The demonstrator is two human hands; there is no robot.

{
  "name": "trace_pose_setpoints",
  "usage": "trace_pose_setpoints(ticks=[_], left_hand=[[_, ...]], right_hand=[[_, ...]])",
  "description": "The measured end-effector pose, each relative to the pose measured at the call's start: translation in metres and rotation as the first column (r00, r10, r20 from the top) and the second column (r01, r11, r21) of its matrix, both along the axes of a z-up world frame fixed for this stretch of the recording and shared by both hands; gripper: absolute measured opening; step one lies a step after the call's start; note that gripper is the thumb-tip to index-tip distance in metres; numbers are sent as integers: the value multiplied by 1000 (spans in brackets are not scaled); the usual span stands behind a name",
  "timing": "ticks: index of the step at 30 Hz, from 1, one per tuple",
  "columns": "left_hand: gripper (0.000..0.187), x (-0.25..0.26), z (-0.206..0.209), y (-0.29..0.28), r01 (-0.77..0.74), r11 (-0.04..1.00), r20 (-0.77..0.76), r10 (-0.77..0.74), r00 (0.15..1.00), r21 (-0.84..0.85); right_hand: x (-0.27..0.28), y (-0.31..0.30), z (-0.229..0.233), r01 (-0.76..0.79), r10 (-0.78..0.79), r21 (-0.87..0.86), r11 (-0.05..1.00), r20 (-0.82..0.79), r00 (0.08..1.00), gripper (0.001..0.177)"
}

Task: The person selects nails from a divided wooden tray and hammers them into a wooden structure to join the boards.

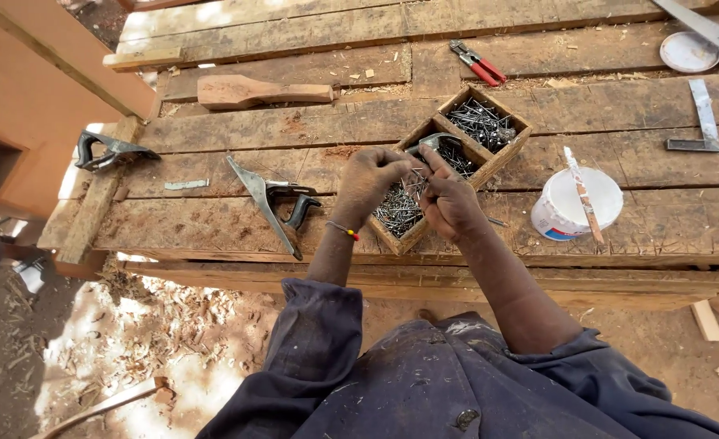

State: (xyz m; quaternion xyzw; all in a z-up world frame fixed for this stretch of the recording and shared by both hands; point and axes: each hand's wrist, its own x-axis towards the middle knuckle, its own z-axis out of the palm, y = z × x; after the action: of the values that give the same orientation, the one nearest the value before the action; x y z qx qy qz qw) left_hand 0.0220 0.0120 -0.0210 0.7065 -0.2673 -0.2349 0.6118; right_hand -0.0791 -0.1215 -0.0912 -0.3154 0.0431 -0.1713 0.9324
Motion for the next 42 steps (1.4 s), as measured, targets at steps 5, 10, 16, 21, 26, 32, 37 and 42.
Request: trace_pose_setpoints(ticks=[5,10,16,21,26,32,37,42], left_hand=[[15,-5,-3,16,-177,886,-484,-59,873,-428],[15,-2,-62,23,-379,680,-705,-289,648,-627],[17,-6,-104,19,-512,526,-733,-441,518,-679],[18,-15,-103,14,-582,489,-760,-452,468,-649],[11,-7,-132,-6,-588,566,-813,-340,473,-578],[23,-21,-114,-12,-530,703,-844,-191,501,-474],[21,-16,-130,-28,-450,809,-839,-94,536,-379],[22,0,-157,-42,-381,884,-764,42,644,-272]], right_hand=[[3,-7,-5,-31,32,-232,972,-2,999,92],[-6,-6,39,-179,83,-698,693,-170,982,96],[2,-13,27,-251,176,-559,790,-185,967,102],[-1,-10,27,-251,238,-305,919,-80,968,99],[4,-10,24,-207,217,-338,918,-9,976,97],[6,-10,24,-176,200,-393,903,20,980,98],[0,0,43,-181,206,-447,876,6,979,102],[-1,6,36,-163,177,-571,805,-31,984,103]])
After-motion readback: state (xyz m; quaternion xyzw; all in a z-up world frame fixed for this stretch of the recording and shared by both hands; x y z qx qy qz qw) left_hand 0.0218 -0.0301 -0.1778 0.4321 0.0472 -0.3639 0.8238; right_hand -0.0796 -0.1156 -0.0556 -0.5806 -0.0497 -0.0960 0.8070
